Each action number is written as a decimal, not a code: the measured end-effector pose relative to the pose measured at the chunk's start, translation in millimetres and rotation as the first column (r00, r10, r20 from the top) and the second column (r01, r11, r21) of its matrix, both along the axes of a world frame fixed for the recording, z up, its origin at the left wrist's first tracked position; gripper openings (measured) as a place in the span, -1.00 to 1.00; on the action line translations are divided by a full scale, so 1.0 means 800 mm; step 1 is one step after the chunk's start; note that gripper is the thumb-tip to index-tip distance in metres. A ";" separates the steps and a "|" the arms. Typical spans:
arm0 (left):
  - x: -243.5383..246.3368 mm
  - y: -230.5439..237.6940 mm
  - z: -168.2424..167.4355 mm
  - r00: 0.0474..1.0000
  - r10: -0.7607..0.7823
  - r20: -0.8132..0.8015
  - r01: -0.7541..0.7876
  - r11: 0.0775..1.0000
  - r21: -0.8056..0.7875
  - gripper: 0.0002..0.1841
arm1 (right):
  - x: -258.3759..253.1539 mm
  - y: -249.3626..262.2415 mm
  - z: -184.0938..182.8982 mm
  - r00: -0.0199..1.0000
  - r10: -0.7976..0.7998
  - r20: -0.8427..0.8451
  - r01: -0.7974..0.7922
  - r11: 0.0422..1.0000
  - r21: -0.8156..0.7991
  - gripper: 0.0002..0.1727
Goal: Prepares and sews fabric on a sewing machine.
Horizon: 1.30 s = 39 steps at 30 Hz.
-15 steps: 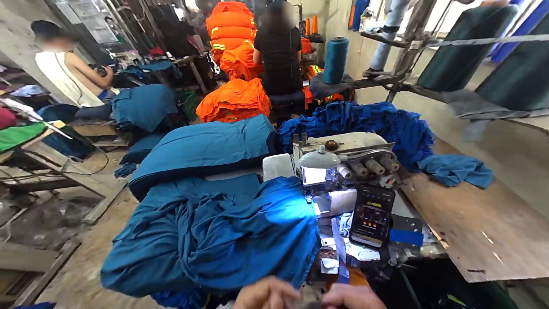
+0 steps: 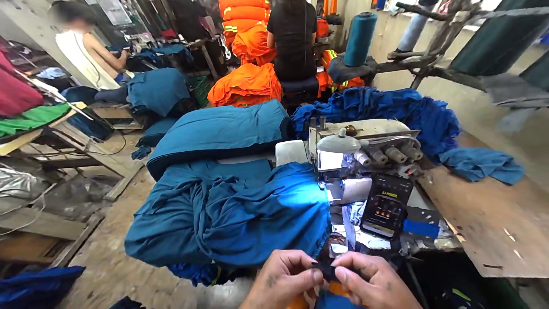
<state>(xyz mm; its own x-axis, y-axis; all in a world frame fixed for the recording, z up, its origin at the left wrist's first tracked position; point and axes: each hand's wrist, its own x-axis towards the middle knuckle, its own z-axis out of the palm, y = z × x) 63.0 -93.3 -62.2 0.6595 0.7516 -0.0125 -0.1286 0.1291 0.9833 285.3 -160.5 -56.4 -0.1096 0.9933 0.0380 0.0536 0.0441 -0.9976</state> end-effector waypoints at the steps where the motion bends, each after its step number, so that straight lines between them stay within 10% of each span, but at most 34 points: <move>1: -0.002 0.002 -0.001 1.000 -0.009 0.016 0.009 1.000 -0.022 -0.87 | 0.004 0.000 0.001 1.000 0.003 -0.021 -0.003 1.000 -0.007 -0.84; 9: 0.005 -0.001 0.013 1.000 -0.006 -0.018 0.007 1.000 0.013 -0.85 | -0.006 0.003 0.000 0.992 -0.060 0.112 0.037 0.980 0.194 -0.82; 19: 0.000 0.008 0.021 0.997 0.077 0.024 -0.072 0.985 -0.156 -0.79 | 0.008 0.008 0.011 0.974 -0.060 -0.216 0.030 0.990 -0.138 -0.41; 39: 0.005 0.006 0.020 0.992 0.103 -0.067 -0.106 0.994 -0.038 -0.79 | -0.005 0.017 0.017 0.998 -0.056 0.042 0.056 0.998 0.008 -0.79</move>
